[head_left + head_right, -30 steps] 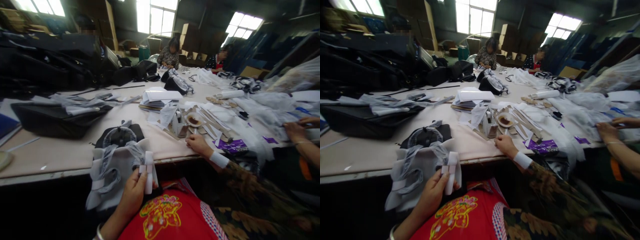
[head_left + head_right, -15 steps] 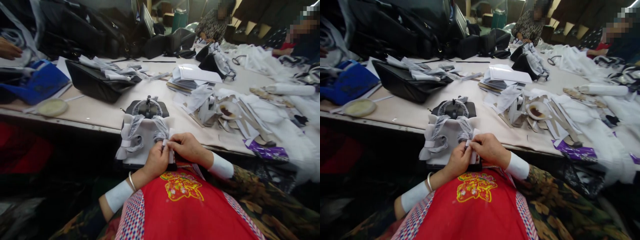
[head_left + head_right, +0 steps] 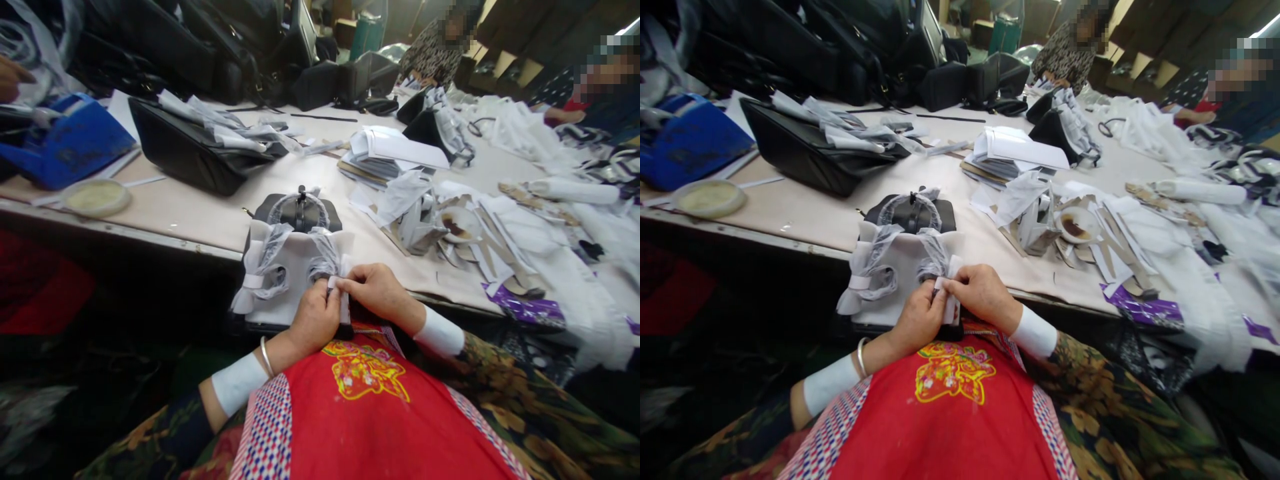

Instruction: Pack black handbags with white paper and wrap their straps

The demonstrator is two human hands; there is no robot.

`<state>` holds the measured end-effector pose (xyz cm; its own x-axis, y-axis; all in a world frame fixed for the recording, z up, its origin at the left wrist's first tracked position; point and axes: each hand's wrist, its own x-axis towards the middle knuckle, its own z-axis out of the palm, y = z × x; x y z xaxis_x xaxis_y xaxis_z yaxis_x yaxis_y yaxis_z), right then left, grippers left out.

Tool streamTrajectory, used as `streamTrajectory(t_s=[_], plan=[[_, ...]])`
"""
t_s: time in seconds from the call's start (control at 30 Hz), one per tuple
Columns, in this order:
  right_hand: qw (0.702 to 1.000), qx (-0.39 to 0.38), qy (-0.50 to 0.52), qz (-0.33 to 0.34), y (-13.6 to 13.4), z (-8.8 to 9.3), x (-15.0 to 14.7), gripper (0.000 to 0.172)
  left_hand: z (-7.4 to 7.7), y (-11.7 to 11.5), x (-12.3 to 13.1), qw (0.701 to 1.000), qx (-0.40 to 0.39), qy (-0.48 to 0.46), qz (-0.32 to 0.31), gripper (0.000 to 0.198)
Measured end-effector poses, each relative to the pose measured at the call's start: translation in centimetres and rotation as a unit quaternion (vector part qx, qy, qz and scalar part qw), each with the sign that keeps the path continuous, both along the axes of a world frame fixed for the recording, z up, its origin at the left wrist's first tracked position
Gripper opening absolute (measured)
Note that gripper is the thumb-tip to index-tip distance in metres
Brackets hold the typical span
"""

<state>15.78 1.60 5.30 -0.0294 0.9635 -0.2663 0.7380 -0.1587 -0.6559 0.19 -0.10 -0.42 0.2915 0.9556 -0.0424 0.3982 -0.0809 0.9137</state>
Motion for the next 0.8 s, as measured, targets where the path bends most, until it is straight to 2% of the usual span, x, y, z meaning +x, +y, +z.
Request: streamTrajectory(t_s=[0.27,0.47,0.8], plan=[[0.998,-0.041,-0.050,-0.022,0.7,-0.2,-0.1,0.051,-0.3,-0.1,-0.1,1.000,0.015,0.012,-0.004,0.019],[0.994,-0.078,0.065,-0.037,-0.7,0.2,0.7,0.024,0.1,0.0,-0.1,1.000,0.000,0.026,-0.001,0.022],[0.994,-0.023,0.084,-0.072,-1.5,-0.7,0.5,0.017,0.2,0.1,-0.2,1.000,0.012,0.023,-0.007,0.024]])
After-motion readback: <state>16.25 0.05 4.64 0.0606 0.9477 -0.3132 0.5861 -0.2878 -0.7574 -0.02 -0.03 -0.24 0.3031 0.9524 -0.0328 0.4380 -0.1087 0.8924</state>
